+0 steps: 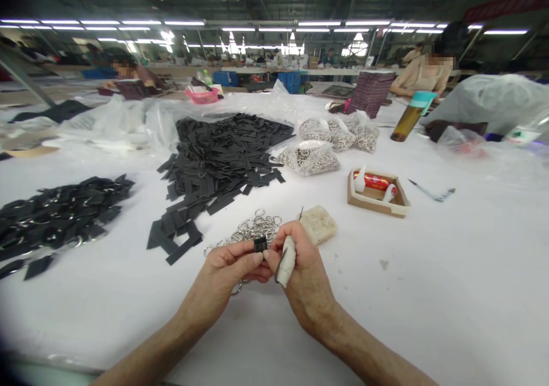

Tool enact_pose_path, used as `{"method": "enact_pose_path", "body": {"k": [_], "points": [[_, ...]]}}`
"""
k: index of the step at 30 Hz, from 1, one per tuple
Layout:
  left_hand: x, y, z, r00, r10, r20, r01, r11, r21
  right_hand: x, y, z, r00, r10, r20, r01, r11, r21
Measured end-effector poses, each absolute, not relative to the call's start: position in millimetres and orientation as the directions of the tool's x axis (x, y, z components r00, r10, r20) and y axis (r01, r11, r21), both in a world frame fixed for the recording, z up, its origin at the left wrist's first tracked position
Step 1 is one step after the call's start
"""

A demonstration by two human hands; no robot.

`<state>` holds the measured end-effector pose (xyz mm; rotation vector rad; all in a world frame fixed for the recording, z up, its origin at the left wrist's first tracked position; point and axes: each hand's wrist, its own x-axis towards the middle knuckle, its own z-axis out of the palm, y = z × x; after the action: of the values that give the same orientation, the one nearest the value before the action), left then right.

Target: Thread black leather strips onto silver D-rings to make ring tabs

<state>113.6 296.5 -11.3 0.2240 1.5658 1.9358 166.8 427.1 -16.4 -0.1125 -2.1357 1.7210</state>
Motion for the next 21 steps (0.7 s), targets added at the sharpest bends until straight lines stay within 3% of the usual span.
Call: {"method": "enact_pose_path", "body": {"k": [14,21], "points": [[113.6,293.9,-10.2,-0.801,0.560,-0.212,-0.255,0.002,0.967,165.0,426.2,-18.9,-0.934,0.295,0.203,-0.163,0.154,-0.974],[114.3,293.0,-6.9,-0.796,0.556,-0.239,-0.262,0.038,0.964,165.0,430.6,-10.8,-0.936,0.266,0.230,-0.182,0.192,-0.964]]}}
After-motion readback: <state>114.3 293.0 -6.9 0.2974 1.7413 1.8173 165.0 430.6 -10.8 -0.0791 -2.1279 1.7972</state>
